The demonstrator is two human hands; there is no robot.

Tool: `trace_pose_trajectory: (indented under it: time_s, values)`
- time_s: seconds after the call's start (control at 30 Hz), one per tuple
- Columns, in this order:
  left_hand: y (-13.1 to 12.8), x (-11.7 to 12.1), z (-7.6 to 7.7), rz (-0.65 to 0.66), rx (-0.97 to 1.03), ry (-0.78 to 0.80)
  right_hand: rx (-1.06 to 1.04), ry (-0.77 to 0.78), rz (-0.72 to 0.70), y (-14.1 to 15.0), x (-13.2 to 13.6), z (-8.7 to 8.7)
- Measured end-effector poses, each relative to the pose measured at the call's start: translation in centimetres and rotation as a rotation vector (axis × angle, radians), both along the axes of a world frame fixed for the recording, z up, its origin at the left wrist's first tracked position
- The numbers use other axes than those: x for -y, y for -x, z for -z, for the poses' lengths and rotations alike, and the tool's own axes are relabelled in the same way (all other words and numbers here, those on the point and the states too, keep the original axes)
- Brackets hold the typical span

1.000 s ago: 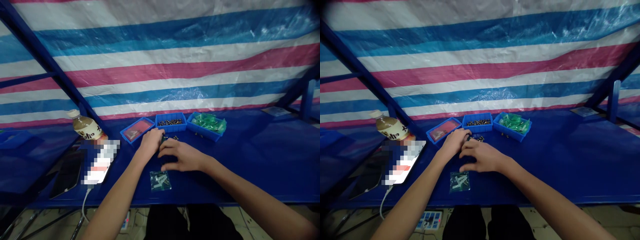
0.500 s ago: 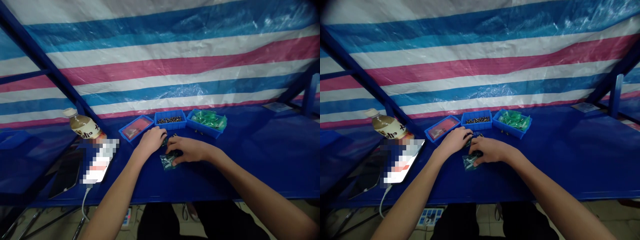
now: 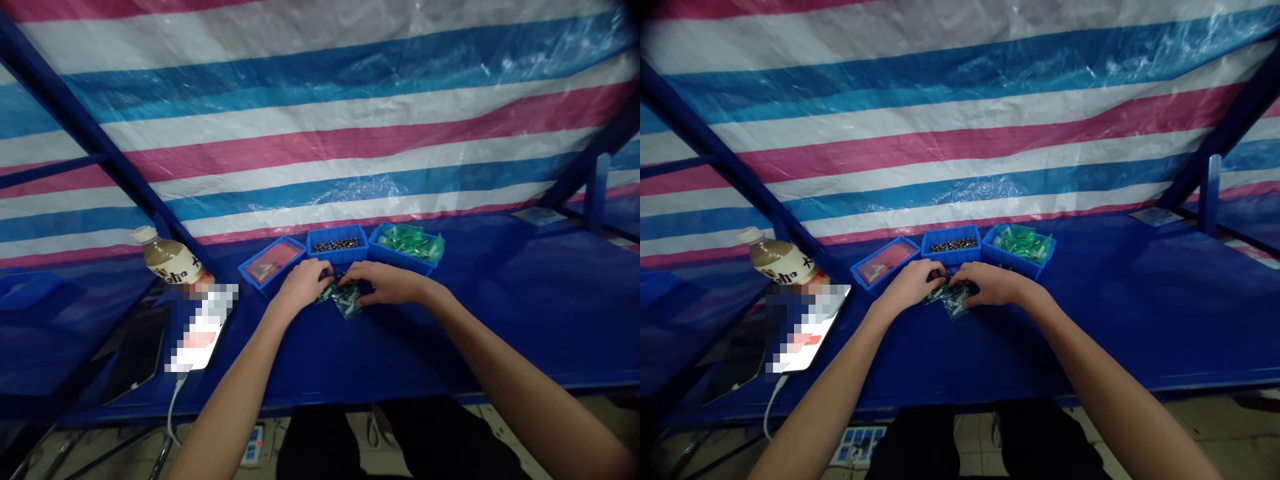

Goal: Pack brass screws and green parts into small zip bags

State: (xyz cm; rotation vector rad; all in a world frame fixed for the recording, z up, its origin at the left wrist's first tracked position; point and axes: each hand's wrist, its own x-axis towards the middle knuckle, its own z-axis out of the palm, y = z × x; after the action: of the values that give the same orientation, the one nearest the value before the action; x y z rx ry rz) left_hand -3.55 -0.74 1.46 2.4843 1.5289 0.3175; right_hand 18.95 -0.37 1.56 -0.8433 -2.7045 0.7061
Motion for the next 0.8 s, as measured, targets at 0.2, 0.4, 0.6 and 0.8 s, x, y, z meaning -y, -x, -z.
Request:
trace_pose_trajectory:
  time_s: [0.2,0.4,0.6,0.8]
  values:
    - [0.0,0.1,-0.3,-0.099,0.026,-0.059,-0.025,-0.058,0.052,0.6,0.3,0.1]
    - [-0.4,0.3,-0.4,-0.155,0.032,-0.153,0.015,-0.068,0.048,1.0,0.3,0.6]
    - [-1.0,0.7,-0.8,-0.160,0.064,-0.189,-0.020,-0.089,0.059,1.2,0.6,0.2]
    - [-1.5,0.9,-1.2,-0.154,0.315,-0.200,-0.272,0.299,0.076,1.4,0.4,0.2]
